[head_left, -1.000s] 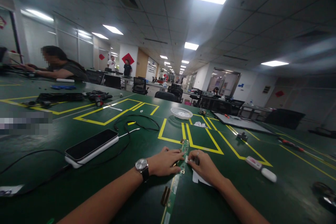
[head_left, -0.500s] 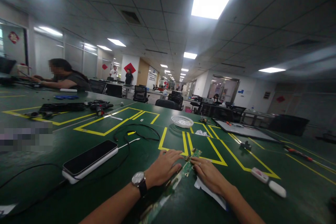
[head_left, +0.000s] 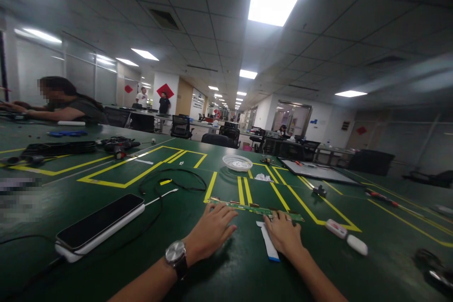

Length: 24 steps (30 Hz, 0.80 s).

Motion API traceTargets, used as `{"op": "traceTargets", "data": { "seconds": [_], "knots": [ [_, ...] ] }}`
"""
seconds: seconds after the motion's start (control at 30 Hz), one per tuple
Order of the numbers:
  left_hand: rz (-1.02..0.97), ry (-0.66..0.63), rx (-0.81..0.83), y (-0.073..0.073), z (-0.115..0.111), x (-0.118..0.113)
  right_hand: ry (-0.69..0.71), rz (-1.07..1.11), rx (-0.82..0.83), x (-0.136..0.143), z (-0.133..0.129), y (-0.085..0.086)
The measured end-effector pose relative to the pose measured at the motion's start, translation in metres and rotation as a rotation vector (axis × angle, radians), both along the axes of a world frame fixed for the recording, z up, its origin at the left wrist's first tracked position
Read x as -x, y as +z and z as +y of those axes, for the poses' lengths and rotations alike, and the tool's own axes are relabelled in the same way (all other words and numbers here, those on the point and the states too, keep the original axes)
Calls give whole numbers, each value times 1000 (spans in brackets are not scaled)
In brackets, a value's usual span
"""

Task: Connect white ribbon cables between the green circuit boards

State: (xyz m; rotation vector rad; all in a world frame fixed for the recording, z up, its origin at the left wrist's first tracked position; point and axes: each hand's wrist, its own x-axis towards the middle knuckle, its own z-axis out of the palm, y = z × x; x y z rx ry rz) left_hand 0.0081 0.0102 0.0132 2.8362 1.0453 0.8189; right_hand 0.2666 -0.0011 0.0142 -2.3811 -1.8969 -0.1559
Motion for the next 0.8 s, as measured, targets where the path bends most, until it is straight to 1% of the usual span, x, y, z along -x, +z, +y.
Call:
{"op": "traceTargets", "data": {
  "seconds": [0.1,0.37,0.6,0.8],
  "knots": [
    [8,-6,17,-1,-2,-1,8,-2,16,0,-1,-1],
    [35,0,30,-1,-4,2,47,70,89,-17,1,-10],
    [44,13,48,-3,-4,1,41,73,176,-17,-3,-3],
    [52,15,56,-6,-3,2,55,111,211,-23,-4,-5]
  ]
}}
